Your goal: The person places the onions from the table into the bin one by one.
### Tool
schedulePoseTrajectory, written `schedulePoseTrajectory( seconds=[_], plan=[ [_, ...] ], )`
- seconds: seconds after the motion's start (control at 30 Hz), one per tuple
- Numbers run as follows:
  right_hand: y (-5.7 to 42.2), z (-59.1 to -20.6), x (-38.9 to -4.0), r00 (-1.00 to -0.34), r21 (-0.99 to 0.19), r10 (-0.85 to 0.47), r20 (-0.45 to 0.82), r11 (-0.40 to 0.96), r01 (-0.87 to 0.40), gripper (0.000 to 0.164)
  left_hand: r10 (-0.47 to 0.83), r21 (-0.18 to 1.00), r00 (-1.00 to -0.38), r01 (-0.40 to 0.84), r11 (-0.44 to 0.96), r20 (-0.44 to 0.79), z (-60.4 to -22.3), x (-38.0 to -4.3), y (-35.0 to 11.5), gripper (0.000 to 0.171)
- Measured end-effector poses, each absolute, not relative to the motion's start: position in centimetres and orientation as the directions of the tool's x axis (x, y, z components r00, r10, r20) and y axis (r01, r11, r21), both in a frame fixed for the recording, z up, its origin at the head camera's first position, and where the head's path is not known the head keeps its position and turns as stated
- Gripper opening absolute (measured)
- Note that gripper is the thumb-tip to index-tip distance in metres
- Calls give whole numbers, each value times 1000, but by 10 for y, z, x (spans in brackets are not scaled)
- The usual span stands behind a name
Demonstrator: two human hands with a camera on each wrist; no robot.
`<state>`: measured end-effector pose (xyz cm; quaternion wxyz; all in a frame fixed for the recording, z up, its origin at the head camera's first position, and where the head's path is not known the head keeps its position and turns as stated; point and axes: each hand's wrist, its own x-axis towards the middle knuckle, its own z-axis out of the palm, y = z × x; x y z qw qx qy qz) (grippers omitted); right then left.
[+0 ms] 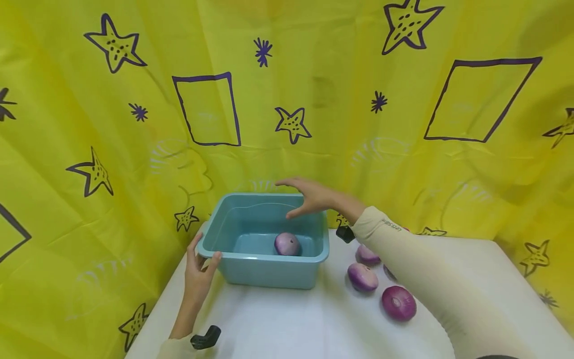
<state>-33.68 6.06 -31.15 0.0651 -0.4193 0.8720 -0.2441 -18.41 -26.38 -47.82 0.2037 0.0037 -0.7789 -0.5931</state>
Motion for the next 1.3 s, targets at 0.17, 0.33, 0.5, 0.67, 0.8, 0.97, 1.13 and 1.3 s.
schedulePoseTrajectory(
  seconds=[0.17, 0.33, 0.5, 0.67, 0.8, 0.97, 1.13, 1.3],
  plan=[
    [88, -307, -332, -648, -463, -753, 115, 536, -706, 90, -241, 920, -911, 261, 292, 334, -475, -183, -264, 73],
    [121, -308, -328, -657, -487, -740, 146, 524, -698, 88, -250, 923, -910, 256, 288, 330, -475, -183, -260, 72],
    [162, -317, -319, -664, -480, -722, 194, 520, -706, 85, -258, 925, -911, 243, 293, 322, -478, -182, -260, 71],
    [204, -329, -308, -718, -489, -670, 187, 570, -660, 84, -266, 917, -902, 256, 306, 341, -479, -183, -261, 69],
    [237, -337, -298, -763, -500, -621, 182, 609, -615, 84, -264, 913, -898, 268, 307, 352, -479, -184, -261, 68],
    [274, -345, -283, -814, -502, -552, 179, 661, -558, 84, -268, 919, -902, 256, 300, 339, -480, -185, -262, 68],
    [302, -354, -272, -840, -503, -512, 178, 687, -525, 82, -269, 914, -898, 260, 312, 348, -480, -185, -262, 68],
    [322, -366, -265, -851, -500, -492, 181, 700, -511, 83, -269, 910, -893, 273, 312, 360, -483, -186, -262, 67]
  ],
)
